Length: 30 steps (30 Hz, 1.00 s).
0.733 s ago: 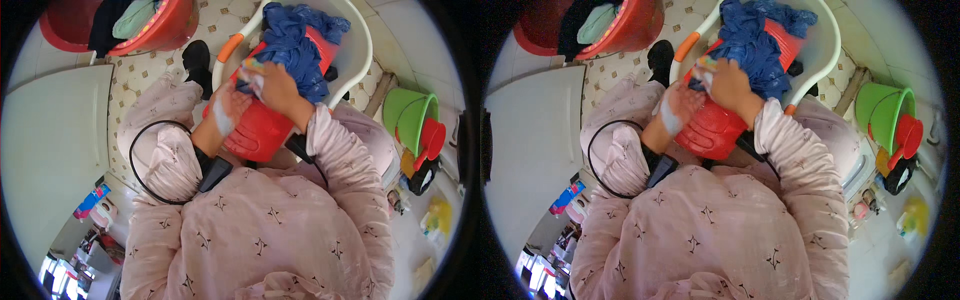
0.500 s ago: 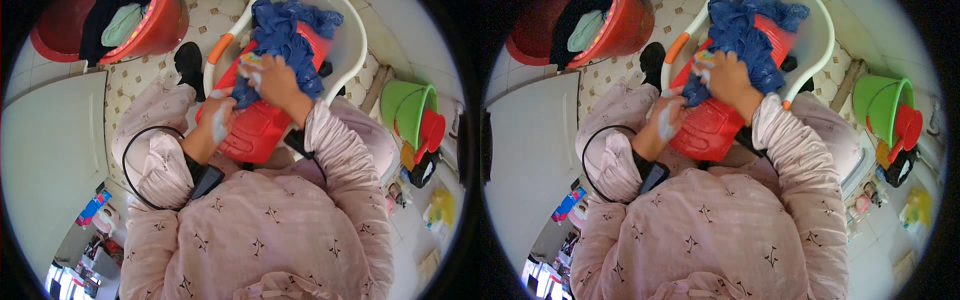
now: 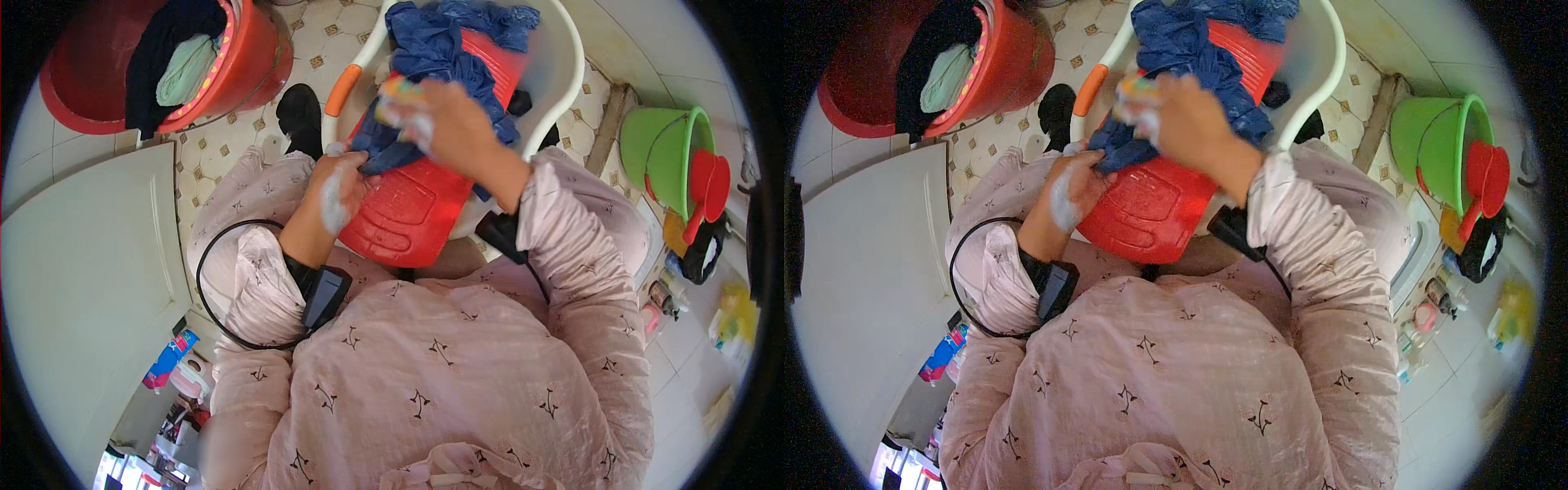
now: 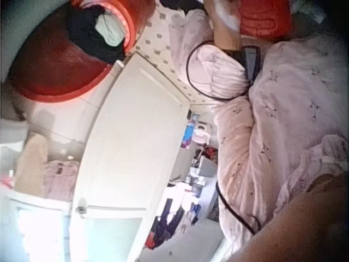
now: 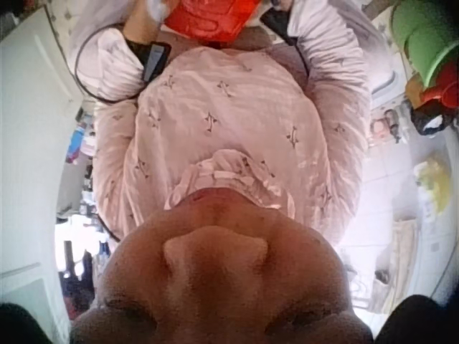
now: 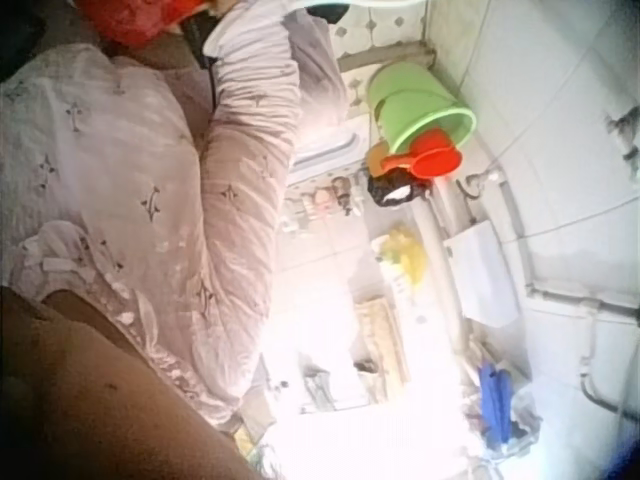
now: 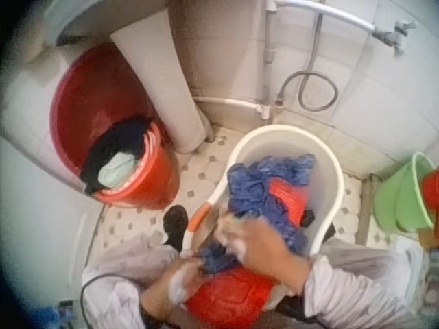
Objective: Washing clothes by hand using a basin and a washboard.
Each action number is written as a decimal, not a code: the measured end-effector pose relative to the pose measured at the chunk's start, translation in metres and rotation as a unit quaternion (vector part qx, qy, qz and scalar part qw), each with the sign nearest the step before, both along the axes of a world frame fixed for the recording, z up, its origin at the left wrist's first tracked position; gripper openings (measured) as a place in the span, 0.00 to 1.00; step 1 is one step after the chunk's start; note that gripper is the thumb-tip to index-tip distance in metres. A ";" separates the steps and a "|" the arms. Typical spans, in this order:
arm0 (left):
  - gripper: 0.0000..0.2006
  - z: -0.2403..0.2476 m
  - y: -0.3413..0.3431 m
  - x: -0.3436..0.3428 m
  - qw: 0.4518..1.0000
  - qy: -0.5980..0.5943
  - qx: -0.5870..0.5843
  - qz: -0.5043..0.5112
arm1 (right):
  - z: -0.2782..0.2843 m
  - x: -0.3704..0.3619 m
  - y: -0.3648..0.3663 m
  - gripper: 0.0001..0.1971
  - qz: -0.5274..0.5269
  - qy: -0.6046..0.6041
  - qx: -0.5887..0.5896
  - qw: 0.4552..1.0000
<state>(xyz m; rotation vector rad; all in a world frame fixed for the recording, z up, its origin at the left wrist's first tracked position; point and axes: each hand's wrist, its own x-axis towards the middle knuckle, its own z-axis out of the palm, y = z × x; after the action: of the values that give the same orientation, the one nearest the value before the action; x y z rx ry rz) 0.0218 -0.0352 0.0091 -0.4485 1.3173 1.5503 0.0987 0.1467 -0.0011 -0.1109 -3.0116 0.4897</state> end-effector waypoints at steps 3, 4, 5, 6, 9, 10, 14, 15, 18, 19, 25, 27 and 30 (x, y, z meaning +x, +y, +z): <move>0.09 -0.004 0.003 0.002 0.999 0.008 -0.045 0.003 | -0.015 0.011 -0.004 0.16 0.026 -0.043 0.036 0.998; 0.08 -0.004 0.002 0.005 1.000 0.008 -0.017 0.002 | -0.018 0.011 -0.001 0.17 0.001 -0.047 0.043 0.998; 0.06 -0.003 0.000 0.007 1.000 0.009 0.011 0.001 | -0.022 0.007 0.010 0.16 -0.028 -0.029 0.071 0.997; 0.06 0.000 0.006 0.008 1.000 0.008 0.011 -0.006 | -0.027 0.007 0.020 0.17 -0.068 -0.023 0.093 0.993; 0.06 0.006 0.014 0.004 0.995 -0.001 -0.052 0.084 | -0.037 0.005 0.044 0.16 -0.142 -0.018 0.127 0.982; 0.08 -0.002 0.008 -0.003 0.995 0.002 -0.039 0.095 | -0.036 0.003 0.047 0.15 -0.175 -0.023 0.140 0.974; 0.19 0.021 0.024 -0.016 0.988 0.089 -0.101 -0.073 | -0.036 0.014 0.083 0.18 -0.417 -0.102 -0.054 0.901; 0.19 0.010 0.022 -0.013 0.987 0.094 -0.099 -0.080 | -0.044 0.021 0.097 0.18 -0.424 -0.097 -0.055 0.899; 0.46 -0.002 0.043 -0.003 0.669 0.564 -0.275 -0.399 | -0.059 0.054 0.121 0.24 -0.439 0.088 -0.490 0.748; 0.46 0.002 0.054 0.000 0.662 0.570 -0.273 -0.402 | -0.055 0.059 0.116 0.24 -0.442 0.097 -0.491 0.744; 0.43 -0.038 0.103 -0.018 0.547 0.578 -0.414 -0.442 | -0.079 0.075 0.087 0.23 -0.434 0.121 -0.504 0.736; 0.36 -0.050 0.100 -0.028 0.541 0.549 -0.430 -0.470 | -0.063 0.074 0.076 0.23 -0.417 0.052 -0.394 0.818; 0.25 -0.062 0.077 -0.038 0.506 0.593 -0.457 -0.428 | -0.059 0.064 0.073 0.24 -0.401 0.049 -0.410 0.818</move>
<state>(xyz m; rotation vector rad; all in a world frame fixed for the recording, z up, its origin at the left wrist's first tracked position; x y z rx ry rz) -0.0164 0.0414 -0.0534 0.8471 2.7694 -0.0869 0.1626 0.2198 -0.0598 -1.2610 -2.0978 1.5052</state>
